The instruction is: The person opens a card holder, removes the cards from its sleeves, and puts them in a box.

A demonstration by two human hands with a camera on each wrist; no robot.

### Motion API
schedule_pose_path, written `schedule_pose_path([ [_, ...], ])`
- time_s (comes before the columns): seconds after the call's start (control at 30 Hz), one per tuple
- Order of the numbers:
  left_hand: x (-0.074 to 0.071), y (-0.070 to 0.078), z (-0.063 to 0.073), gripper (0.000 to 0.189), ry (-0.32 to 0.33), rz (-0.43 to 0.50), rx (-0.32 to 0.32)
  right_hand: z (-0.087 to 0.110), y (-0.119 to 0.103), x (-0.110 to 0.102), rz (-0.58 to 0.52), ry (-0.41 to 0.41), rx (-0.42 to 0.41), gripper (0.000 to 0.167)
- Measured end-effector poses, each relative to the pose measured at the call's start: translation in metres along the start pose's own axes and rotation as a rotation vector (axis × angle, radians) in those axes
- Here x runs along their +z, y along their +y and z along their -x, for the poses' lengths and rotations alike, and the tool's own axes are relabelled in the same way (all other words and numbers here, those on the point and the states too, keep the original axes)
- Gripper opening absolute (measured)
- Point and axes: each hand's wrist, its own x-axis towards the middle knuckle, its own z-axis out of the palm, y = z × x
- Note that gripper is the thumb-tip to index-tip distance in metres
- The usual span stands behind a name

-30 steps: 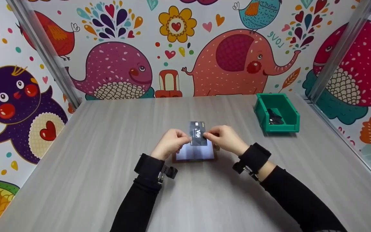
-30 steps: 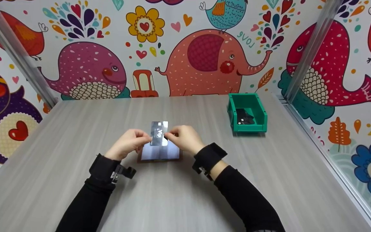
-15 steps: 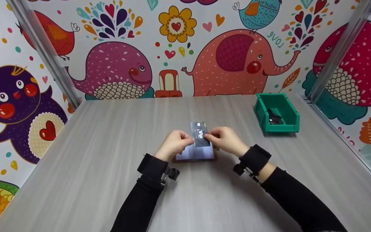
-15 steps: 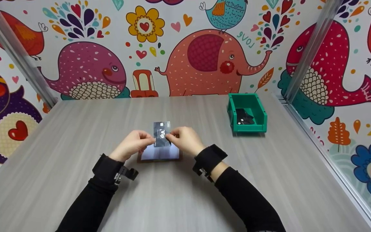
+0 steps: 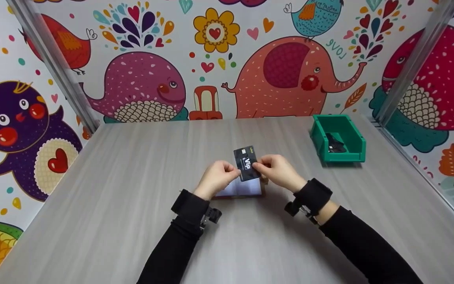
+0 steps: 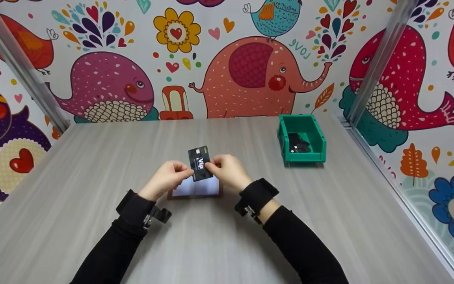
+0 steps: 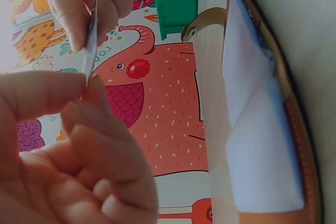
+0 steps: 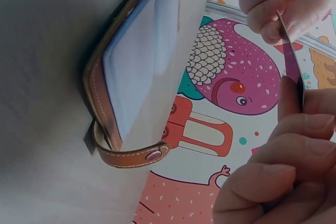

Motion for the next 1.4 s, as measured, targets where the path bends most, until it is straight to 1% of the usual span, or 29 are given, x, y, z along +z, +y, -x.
schedule_pose_path([
  [0.13,-0.003,-0.003,0.000,0.017,0.003,0.010,-0.006,0.002,0.003,-0.005,0.006,0.011,-0.009,0.026],
  [0.23,-0.007,-0.007,0.001,0.018,0.038,-0.034,0.005,0.004,0.007,-0.010,0.015,0.025,-0.007,0.026],
  [0.3,-0.009,-0.010,0.001,0.017,0.073,-0.093,0.009,0.005,0.010,-0.013,0.016,0.033,0.006,0.025],
  [0.4,-0.011,-0.016,0.001,0.017,0.129,-0.220,0.002,0.005,0.015,-0.018,0.017,0.040,0.033,0.024],
  [0.53,-0.014,-0.022,0.001,0.016,0.183,-0.388,-0.052,0.006,0.021,-0.023,0.020,0.050,0.052,0.024],
  [0.6,-0.015,-0.025,0.001,0.022,0.194,-0.454,-0.086,0.006,0.023,-0.026,0.020,0.054,0.051,0.025],
  [0.7,-0.015,-0.028,0.000,0.036,0.193,-0.524,-0.135,0.007,0.026,-0.032,0.023,0.062,0.049,0.025],
  [0.77,-0.015,-0.030,0.000,0.040,0.176,-0.563,-0.166,0.008,0.027,-0.036,0.030,0.073,0.042,0.026],
  [0.93,-0.011,-0.035,0.000,0.023,0.129,-0.630,-0.225,0.009,0.030,-0.051,0.052,0.109,0.035,0.027],
  [1.03,-0.009,-0.036,0.000,0.024,0.103,-0.655,-0.249,0.010,0.032,-0.061,0.058,0.133,0.051,0.026],
  [1.13,-0.007,-0.036,-0.001,0.026,0.092,-0.678,-0.267,0.012,0.035,-0.072,0.072,0.159,0.069,0.027],
  [1.23,-0.006,-0.035,-0.002,0.026,0.090,-0.692,-0.280,0.014,0.039,-0.085,0.093,0.186,0.085,0.030],
  [1.4,-0.003,-0.034,-0.003,0.026,0.095,-0.710,-0.286,0.017,0.050,-0.111,0.102,0.211,0.145,0.039],
])
